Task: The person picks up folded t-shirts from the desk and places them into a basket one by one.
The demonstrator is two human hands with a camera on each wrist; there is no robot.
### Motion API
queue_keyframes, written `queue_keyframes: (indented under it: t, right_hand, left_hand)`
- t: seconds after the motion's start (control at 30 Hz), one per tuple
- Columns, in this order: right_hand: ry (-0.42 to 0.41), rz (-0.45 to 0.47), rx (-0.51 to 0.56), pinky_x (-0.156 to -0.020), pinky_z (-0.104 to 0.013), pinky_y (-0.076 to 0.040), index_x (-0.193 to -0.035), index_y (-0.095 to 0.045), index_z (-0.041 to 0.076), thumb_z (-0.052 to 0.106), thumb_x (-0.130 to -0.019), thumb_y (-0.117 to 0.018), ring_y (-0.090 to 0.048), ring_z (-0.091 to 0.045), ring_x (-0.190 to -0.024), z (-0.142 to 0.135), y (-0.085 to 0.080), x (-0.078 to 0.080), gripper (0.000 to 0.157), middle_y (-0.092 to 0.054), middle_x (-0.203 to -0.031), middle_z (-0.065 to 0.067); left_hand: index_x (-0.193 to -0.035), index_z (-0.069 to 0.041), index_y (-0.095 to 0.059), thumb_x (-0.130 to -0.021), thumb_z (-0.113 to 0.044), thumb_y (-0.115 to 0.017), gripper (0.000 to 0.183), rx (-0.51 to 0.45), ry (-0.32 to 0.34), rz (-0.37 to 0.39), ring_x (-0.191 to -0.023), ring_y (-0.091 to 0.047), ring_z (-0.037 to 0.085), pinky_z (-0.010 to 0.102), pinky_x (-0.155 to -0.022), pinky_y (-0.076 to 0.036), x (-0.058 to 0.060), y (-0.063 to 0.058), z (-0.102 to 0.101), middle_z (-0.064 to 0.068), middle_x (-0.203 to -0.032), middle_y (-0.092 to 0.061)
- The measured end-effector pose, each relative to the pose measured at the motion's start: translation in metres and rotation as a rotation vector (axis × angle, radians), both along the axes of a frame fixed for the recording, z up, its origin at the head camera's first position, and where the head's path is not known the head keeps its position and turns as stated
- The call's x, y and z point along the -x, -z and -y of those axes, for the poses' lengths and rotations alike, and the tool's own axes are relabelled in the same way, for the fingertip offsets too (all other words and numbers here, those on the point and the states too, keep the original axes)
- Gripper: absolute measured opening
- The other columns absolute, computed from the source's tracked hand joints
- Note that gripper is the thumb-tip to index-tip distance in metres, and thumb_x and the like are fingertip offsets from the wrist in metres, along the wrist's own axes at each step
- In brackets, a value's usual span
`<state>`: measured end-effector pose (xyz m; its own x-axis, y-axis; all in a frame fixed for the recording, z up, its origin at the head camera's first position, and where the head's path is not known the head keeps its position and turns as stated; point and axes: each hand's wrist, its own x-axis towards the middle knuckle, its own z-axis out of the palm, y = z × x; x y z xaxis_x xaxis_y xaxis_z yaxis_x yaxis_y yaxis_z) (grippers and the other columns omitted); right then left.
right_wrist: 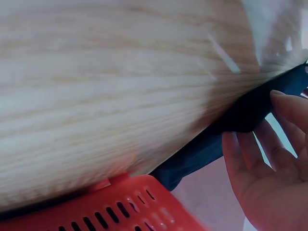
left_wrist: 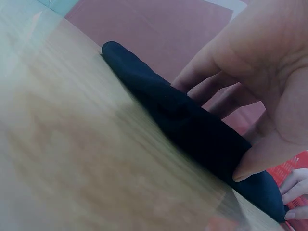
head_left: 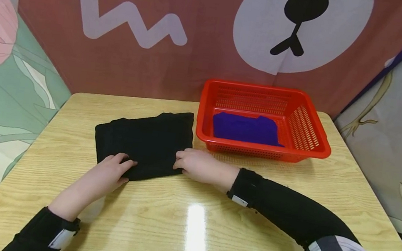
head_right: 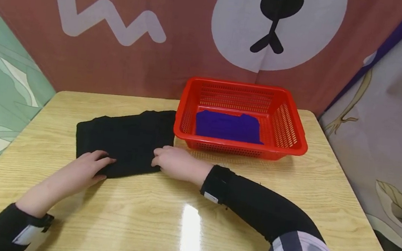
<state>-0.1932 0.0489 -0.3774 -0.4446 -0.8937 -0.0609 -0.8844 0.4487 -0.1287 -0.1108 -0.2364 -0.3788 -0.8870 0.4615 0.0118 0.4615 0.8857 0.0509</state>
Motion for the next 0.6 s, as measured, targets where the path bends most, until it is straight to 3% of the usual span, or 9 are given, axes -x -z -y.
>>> queue_keyframes:
  t: [0.2,0.6]
  right_hand:
    - [-0.009,0.009,-0.03,-0.087,-0.026,-0.053,-0.119,-0.078,0.018,0.009,-0.094,-0.074,-0.063,-0.018,-0.098,-0.003,-0.003,-0.009,0.027,-0.065,-0.103,0.001]
    - [0.009,0.069,-0.079,-0.084,-0.023,-0.051,-0.123,-0.077,0.019,0.005,-0.096,-0.07,-0.059,-0.014,-0.097,-0.004,-0.009,-0.028,0.031,-0.062,-0.101,0.003]
  left_hand:
    - [-0.118,-0.003,-0.072,-0.083,-0.011,-0.086,0.039,-0.011,0.042,-0.037,-0.095,-0.066,0.038,0.049,-0.085,-0.059,-0.008,0.0,-0.002,0.022,-0.112,-0.066]
    - [-0.112,-0.009,-0.071,-0.08,-0.01,-0.088,0.036,0.021,0.047,-0.072,-0.083,-0.065,0.034,0.046,-0.075,-0.06,-0.026,-0.002,-0.009,0.02,-0.107,-0.065]
